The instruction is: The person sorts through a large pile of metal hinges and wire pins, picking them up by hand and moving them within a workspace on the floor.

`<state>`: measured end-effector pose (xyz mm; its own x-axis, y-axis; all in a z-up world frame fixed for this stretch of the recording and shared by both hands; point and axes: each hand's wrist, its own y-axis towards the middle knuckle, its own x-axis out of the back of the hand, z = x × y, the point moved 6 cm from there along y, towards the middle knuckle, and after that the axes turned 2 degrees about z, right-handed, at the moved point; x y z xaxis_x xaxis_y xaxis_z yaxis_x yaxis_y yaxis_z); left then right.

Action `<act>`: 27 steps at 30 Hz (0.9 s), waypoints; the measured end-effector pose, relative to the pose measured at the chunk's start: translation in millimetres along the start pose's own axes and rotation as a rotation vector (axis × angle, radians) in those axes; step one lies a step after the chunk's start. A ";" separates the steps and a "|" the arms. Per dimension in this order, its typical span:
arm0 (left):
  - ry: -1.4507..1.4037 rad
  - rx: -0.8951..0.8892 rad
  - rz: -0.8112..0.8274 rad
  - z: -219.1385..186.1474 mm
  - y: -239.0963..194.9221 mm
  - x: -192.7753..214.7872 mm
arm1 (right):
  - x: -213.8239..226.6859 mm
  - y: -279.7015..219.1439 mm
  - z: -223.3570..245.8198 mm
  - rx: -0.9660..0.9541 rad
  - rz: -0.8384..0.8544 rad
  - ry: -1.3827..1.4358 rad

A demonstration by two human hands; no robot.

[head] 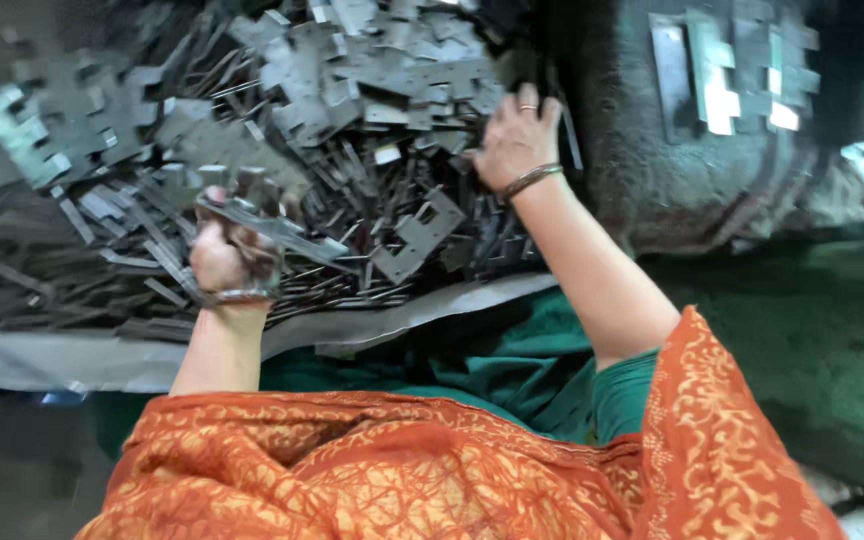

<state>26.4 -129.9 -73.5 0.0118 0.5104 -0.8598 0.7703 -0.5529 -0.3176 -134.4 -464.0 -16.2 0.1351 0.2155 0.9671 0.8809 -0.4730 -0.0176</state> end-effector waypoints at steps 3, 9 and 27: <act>-0.338 -0.064 -0.025 -59.3 1.1 5.6 | -13.7 13.0 3.7 -0.069 0.065 0.059; 0.292 -0.086 0.071 -116.7 9.8 13.6 | -12.4 -37.2 34.0 0.136 -0.071 0.323; 2.438 -0.669 0.844 53.6 -17.6 13.7 | 35.1 -106.0 -11.3 -0.417 0.049 2.634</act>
<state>-21.1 -148.5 -101.1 0.1317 0.1416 0.9811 0.2505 -0.9624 0.1053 -228.2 -415.9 22.4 -0.5709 -0.4377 -0.6946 0.7821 -0.5473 -0.2979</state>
